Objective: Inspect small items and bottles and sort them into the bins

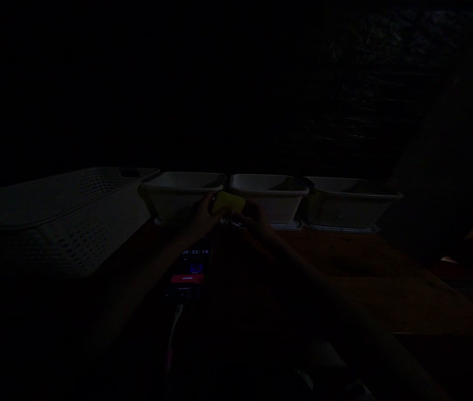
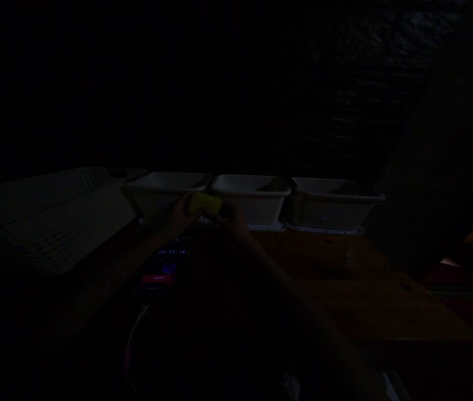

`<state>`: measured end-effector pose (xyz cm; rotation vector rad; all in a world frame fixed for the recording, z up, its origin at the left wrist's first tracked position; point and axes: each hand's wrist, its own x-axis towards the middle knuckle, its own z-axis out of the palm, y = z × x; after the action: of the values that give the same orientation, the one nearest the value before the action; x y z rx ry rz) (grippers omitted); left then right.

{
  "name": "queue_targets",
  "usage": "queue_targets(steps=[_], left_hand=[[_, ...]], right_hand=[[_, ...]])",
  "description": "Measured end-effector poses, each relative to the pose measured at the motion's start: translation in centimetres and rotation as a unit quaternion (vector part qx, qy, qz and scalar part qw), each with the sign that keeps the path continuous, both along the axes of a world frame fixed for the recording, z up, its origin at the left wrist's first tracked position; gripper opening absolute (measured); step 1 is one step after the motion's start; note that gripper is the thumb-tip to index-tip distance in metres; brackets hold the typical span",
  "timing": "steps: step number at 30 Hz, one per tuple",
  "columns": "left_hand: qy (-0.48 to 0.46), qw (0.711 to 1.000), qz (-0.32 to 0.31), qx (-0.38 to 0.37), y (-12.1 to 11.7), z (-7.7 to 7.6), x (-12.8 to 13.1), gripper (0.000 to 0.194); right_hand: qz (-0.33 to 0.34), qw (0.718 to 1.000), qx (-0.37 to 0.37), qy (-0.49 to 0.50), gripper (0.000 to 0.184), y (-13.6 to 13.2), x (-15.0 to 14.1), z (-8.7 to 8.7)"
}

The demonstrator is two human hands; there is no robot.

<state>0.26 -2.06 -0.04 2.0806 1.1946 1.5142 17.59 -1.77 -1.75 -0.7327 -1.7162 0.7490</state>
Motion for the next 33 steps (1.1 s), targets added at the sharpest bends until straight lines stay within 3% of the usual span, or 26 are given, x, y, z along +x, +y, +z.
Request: queue_targets(steps=[6,16,19,22,25,29,33], left_hand=[[0.010,1.000,-0.005,-0.006,-0.2,-0.1,0.1,0.059],[0.030,1.000,-0.005,-0.005,0.0,-0.3,0.1,0.052],[0.028,0.999,-0.028,0.021,-0.3,-0.4,0.3,0.060],[0.092,0.990,-0.033,0.099,-1.0,0.1,0.3,0.074],[0.214,0.966,-0.017,0.146,-1.9,0.9,0.2,0.066],[0.293,0.945,-0.003,0.145,-2.2,1.4,0.0,0.065],[0.299,0.947,0.021,0.117,-1.8,1.1,-0.1,0.064]], right_hand=[[-0.044,0.998,0.011,-0.035,0.044,-0.3,0.3,0.2],[-0.034,0.999,0.018,-0.012,0.040,0.1,0.3,0.2],[-0.057,0.998,0.020,-0.010,0.041,0.3,0.5,0.0],[-0.090,0.996,0.002,-0.003,0.044,0.7,0.8,-0.3],[-0.119,0.992,-0.016,-0.033,0.043,0.9,0.9,-0.6],[-0.130,0.989,-0.024,-0.059,0.048,0.6,0.6,-0.7],[-0.114,0.991,-0.014,-0.069,0.052,-0.1,0.2,-0.4]])
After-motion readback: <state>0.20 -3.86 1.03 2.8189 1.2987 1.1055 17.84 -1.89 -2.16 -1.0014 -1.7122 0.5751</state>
